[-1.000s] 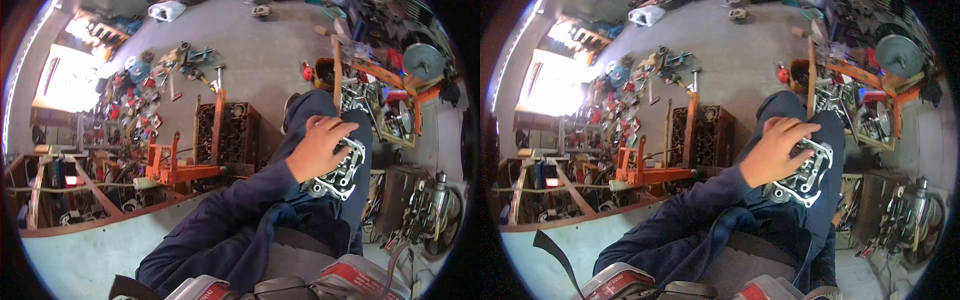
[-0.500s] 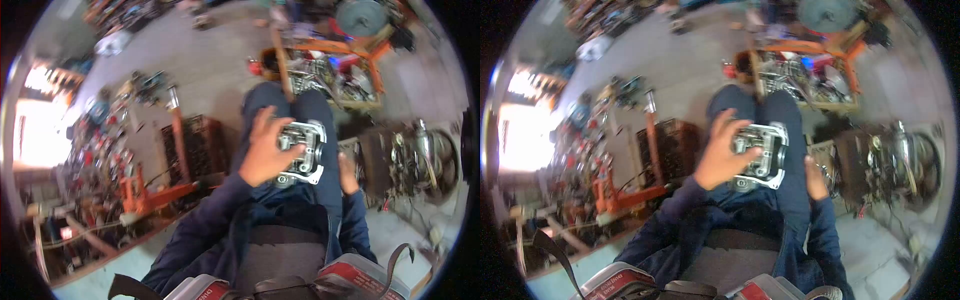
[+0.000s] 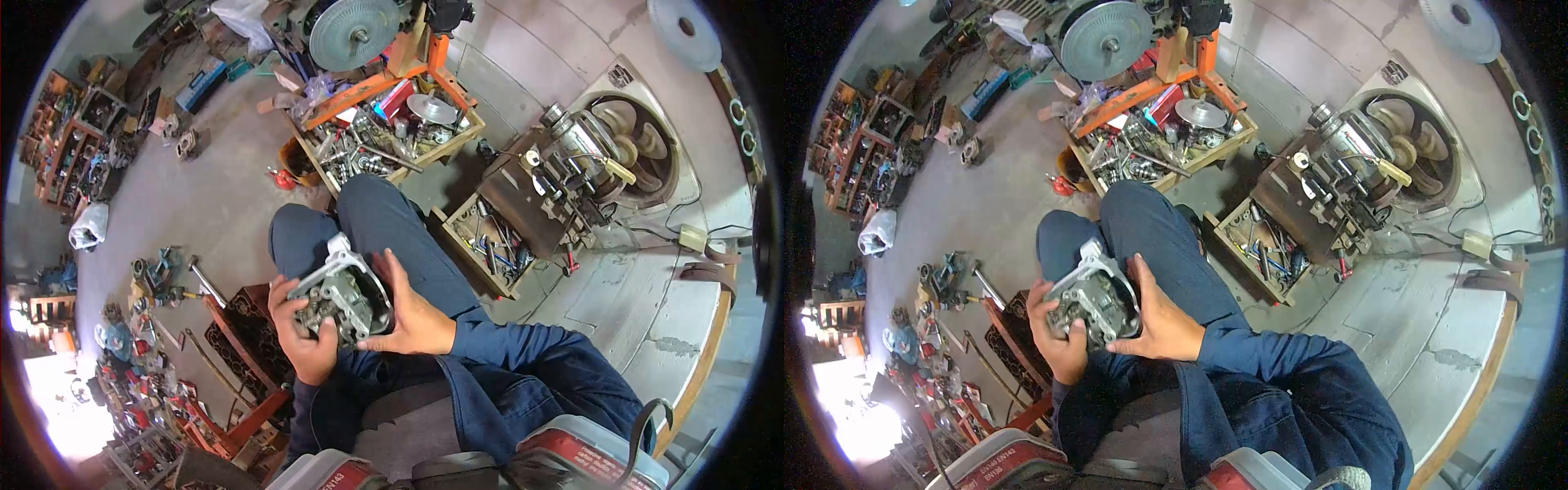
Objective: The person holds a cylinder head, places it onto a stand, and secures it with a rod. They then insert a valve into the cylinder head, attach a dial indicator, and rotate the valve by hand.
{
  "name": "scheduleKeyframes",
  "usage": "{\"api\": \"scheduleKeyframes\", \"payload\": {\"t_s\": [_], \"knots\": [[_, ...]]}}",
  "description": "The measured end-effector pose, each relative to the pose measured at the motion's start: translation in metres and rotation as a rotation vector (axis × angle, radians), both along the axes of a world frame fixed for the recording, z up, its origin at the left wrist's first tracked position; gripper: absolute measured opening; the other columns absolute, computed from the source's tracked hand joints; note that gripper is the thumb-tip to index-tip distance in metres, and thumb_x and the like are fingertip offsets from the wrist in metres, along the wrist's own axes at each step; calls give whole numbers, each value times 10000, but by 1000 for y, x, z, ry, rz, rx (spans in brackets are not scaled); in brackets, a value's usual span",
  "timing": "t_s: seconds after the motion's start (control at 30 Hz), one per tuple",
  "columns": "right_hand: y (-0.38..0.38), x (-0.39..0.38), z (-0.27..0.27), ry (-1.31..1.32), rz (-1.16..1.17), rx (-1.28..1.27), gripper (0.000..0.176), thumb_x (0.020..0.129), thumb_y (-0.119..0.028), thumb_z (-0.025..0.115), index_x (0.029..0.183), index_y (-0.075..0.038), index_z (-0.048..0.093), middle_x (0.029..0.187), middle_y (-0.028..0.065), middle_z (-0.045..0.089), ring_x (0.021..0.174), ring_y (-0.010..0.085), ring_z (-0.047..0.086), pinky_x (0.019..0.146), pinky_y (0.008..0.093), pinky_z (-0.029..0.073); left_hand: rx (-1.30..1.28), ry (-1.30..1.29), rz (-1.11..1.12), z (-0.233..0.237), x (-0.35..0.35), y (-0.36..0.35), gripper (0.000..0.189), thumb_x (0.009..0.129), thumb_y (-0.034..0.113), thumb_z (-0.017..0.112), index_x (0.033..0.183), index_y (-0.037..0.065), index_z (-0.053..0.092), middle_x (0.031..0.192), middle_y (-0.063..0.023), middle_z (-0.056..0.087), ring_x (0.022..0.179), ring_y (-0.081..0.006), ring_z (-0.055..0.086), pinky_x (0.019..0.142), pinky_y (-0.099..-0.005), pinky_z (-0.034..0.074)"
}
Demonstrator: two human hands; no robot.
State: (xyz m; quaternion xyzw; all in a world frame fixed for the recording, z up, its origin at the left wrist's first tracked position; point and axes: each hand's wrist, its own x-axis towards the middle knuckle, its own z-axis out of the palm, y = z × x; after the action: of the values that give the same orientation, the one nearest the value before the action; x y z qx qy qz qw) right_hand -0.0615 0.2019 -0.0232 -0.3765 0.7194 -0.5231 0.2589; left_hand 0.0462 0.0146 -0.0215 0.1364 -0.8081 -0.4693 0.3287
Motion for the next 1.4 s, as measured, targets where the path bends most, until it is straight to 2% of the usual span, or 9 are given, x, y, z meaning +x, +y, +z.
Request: {"api": "scheduleKeyframes", "payload": {"t_s": [0.17, 0.3, 0.4, 0.47, 0.73, 0.87, 1.07, 1.23, 1.4], "knots": [[-25, -11, 18, 41, 178, -44, 1238, 717, -266, 915, 1570, 117, 104, 1551, 384, 283, 1444, 528, 321, 1219, 476, 287, 48, 239, 131, -16, 26, 3, 390, 840, 214, 712, 1149, 84, 512, 1441, -207, 442, 1393, -419, 420, 1169, -569, 323], [-54, -10, 60, 279, 302, -37, 1031, 729, -122, 862, 1568, 31, 282, 1493, 339, 375, 1330, 524, 433, 1152, 498, 359, 479, 238, 224, -45, 53, 10, 811, 851, 207, 678, 1549, 120, 274, 1562, -189, 358, 1419, -337, 414, 1193, -464, 325], [-74, -7, 76, 361, 390, -66, 938, 705, -68, 832, 1529, 6, 390, 1467, 330, 395, 1211, 500, 497, 1082, 506, 404, 1176, 399, 90, -1, 71, 19, 939, 866, 176, 664, 1641, 129, 135, 1598, -163, 332, 1444, -324, 395, 1200, -433, 325], [-90, -3, 88, 328, 436, -59, 950, 670, -15, 830, 1524, -24, 414, 1464, 312, 415, 1215, 495, 498, 1074, 507, 410, 1295, 427, 101, 20, 83, 12, 958, 896, 193, 686, 1653, 119, 103, 1600, -157, 337, 1436, -295, 416, 1184, -417, 355], [-131, 18, 76, 220, 460, -116, 982, 723, -101, 863, 1561, -37, 356, 1534, 354, 345, 1368, 528, 415, 1147, 478, 378, 1163, 235, 416, 25, 83, -58, 870, 825, 76, 781, 1549, -11, 306, 1312, -160, 608, 1147, -233, 630, 999, -383, 520], [-118, -22, 65, 177, 540, -123, 890, 782, -141, 848, 1530, 16, 392, 1538, 248, 460, 1448, 391, 435, 1187, 432, 364, 1088, 202, 518, -7, 101, -116, 751, 803, 49, 755, 1472, -9, 418, 1207, -139, 649, 1059, -217, 653, 939, -378, 541], [-42, -92, -30, -191, -55, -118, 553, 954, -20, 680, 1470, 11, 483, 1281, 137, 657, 1112, 192, 638, 999, 333, 512, 232, -685, 964, -75, 124, -181, 985, 622, 273, 881, 1470, 35, 439, 1220, -230, 671, 1105, -353, 669, 974, -415, 533], [-21, -110, -36, -408, -247, -144, 486, 1002, -88, 669, 1446, 20, 505, 1205, 110, 676, 1057, 171, 644, 952, 310, 518, 298, -897, 923, -144, 151, -203, 1026, 584, 320, 890, 1471, 46, 453, 1279, -258, 649, 1167, -381, 648, 1011, -447, 515], [-33, -110, -30, 31, -221, 109, 391, 968, -45, 677, 1342, 34, 595, 1076, 116, 718, 905, 163, 668, 845, 303, 541, 379, -912, 922, -187, 158, -202, 1053, 580, 313, 898, 1493, 54, 442, 1376, -239, 601, 1249, -371, 604, 1055, -440, 490]]}}
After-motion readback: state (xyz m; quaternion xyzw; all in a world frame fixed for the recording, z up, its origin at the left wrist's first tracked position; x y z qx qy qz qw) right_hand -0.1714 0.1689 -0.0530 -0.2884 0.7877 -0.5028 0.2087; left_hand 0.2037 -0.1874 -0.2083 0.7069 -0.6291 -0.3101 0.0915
